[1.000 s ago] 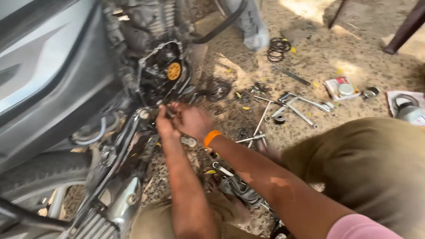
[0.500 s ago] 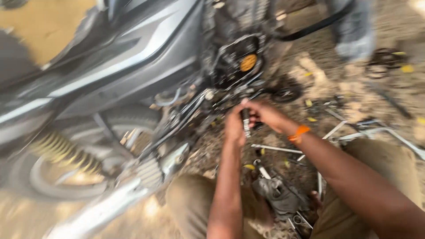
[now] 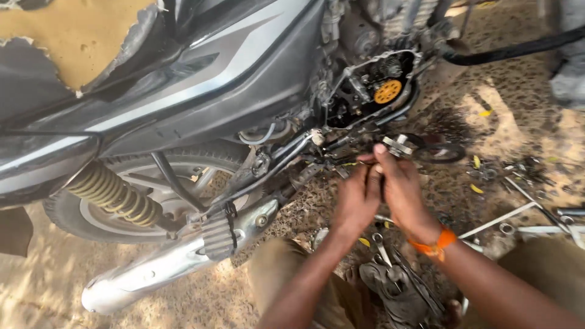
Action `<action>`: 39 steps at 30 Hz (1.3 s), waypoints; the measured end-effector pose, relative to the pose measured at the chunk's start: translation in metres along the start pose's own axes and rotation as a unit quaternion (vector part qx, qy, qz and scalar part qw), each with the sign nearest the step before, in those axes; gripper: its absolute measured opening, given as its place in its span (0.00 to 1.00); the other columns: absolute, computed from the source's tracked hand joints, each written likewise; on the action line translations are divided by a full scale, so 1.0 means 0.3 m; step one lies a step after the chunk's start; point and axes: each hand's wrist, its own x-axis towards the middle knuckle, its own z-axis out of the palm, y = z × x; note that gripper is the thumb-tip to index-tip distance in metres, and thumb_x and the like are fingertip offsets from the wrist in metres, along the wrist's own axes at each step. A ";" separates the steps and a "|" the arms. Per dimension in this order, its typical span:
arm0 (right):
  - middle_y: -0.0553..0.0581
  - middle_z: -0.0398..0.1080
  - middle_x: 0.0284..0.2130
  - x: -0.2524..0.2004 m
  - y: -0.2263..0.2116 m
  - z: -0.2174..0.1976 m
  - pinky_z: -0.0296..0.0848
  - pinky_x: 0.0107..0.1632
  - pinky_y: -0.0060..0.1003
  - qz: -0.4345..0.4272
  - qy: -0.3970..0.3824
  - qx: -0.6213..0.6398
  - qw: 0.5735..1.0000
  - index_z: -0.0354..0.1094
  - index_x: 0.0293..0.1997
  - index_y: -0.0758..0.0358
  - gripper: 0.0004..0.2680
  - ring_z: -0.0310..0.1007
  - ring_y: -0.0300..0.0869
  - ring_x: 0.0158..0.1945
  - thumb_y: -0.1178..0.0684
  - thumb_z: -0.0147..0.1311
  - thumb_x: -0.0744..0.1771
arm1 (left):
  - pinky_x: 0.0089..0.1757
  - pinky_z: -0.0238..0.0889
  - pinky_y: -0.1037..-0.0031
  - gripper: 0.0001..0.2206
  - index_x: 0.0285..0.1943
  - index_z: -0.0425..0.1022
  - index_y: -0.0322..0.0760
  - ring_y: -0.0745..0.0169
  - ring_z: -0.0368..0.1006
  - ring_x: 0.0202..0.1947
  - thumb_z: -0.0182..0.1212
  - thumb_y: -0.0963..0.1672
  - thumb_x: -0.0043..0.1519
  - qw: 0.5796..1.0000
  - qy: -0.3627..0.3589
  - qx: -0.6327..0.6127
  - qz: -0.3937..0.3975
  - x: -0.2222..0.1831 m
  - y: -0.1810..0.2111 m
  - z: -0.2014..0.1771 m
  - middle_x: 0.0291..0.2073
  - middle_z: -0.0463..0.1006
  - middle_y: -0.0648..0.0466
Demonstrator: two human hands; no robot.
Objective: Inspecting and assembling a motorcycle kickstarter shaft and internal engine components.
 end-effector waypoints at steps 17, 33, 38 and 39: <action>0.53 0.67 0.23 0.105 -0.238 -0.175 0.67 0.23 0.28 0.290 0.055 -0.086 0.952 0.70 0.50 0.67 0.09 0.62 0.34 0.20 0.57 0.44 0.69 | 0.35 0.67 0.74 0.12 0.54 0.73 0.42 0.65 0.72 0.34 0.66 0.45 0.64 0.855 -0.078 -0.509 -0.060 0.188 -0.103 0.022 0.38 0.79 0.51; 0.58 0.78 0.34 -0.044 -0.117 -0.120 0.57 0.19 0.26 0.216 -0.092 -0.086 0.968 0.69 0.59 0.69 0.16 0.57 0.31 0.17 0.62 0.55 0.65 | 0.51 0.71 0.69 0.16 0.59 0.77 0.33 0.60 0.77 0.49 0.62 0.48 0.68 0.835 -0.093 -0.538 0.071 0.215 -0.101 -0.059 0.50 0.81 0.46; 0.54 0.81 0.38 -0.068 -0.100 -0.104 0.65 0.28 0.28 0.060 -0.036 -0.276 0.959 0.72 0.60 0.64 0.15 0.67 0.31 0.27 0.64 0.57 0.66 | 0.48 0.71 0.73 0.17 0.64 0.74 0.31 0.63 0.76 0.51 0.60 0.46 0.69 0.838 -0.124 -0.522 0.102 0.202 -0.083 -0.079 0.54 0.80 0.46; 0.54 0.81 0.38 -0.070 -0.107 -0.100 0.65 0.28 0.28 0.061 -0.036 -0.277 0.958 0.72 0.60 0.64 0.15 0.67 0.31 0.27 0.64 0.57 0.66 | 0.48 0.71 0.73 0.17 0.64 0.74 0.31 0.63 0.76 0.51 0.60 0.46 0.69 0.837 -0.125 -0.523 0.101 0.201 -0.088 -0.077 0.54 0.80 0.46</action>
